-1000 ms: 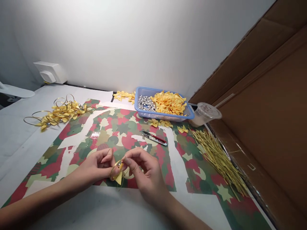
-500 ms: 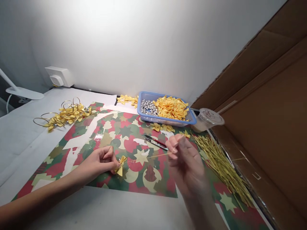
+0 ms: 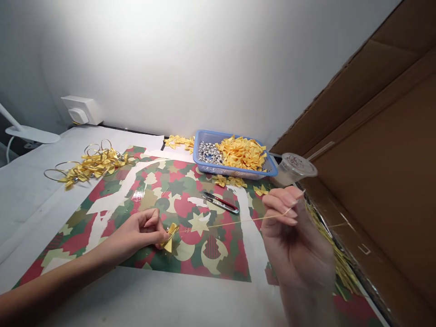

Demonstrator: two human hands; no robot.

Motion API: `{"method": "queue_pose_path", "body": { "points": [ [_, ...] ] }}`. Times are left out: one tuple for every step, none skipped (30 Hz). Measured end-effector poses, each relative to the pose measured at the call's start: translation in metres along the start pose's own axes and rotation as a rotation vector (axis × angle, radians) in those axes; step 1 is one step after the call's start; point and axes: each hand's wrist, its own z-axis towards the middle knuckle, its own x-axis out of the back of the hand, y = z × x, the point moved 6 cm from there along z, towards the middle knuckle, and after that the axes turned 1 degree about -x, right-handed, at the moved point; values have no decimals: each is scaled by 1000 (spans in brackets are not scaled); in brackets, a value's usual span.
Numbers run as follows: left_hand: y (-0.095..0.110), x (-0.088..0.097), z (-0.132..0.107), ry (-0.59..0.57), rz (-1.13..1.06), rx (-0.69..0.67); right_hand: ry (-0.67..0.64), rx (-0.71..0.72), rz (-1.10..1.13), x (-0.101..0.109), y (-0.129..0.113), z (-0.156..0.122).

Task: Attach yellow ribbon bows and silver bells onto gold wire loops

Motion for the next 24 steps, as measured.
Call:
{"method": "queue_pose_path", "body": {
  "points": [
    [0,0,0,1,2,0,-1,-2,14,0,0,0],
    [-1,1,0,2,4,2,0,-8,33,0,0,-1],
    [-1,1,0,2,5,6,2,-15,57,1,0,-1],
    [-1,1,0,3,5,9,4,-23,84,1,0,-1],
    [-1,1,0,4,4,12,4,-30,110,2,1,-1],
    [-1,1,0,5,3,14,7,-39,135,2,1,0],
    [-1,0,0,4,2,14,13,-48,159,3,2,0],
    [-1,0,0,2,1,13,21,-55,183,3,2,1],
    [0,-1,0,0,0,12,30,-63,207,3,3,1],
    [0,-1,0,-3,-1,12,41,-70,232,3,3,1],
    [0,-2,-1,-4,-2,13,53,-77,257,3,4,2],
    [0,-2,-1,-4,-3,13,63,-83,281,3,5,1],
    [0,-1,-2,-1,-3,14,71,-86,300,3,5,1],
    [0,-1,-2,4,-4,14,79,-87,304,3,6,0],
    [-1,0,-1,8,-6,14,83,-86,288,3,7,0],
    [-1,0,-1,12,-12,11,81,-80,254,3,8,-1],
    [-1,1,0,17,-20,5,67,-75,205,3,9,-2],
    [-2,2,1,20,-30,-1,41,-73,142,3,12,-2],
    [-2,3,2,24,-42,-6,2,-78,82,1,15,-2],
    [-3,4,3,24,-54,-10,-51,-100,17,-1,20,-3],
    [-3,4,3,20,-68,-10,-109,-129,-48,-3,26,-3],
    [-3,4,4,12,-83,-8,-169,-171,-121,-6,33,-4],
    [-3,3,4,1,-99,-5,-241,-211,-194,-9,39,-6],
    [-2,2,4,-10,-116,-2,-312,-241,-267,-11,45,-9]
  ]
}}
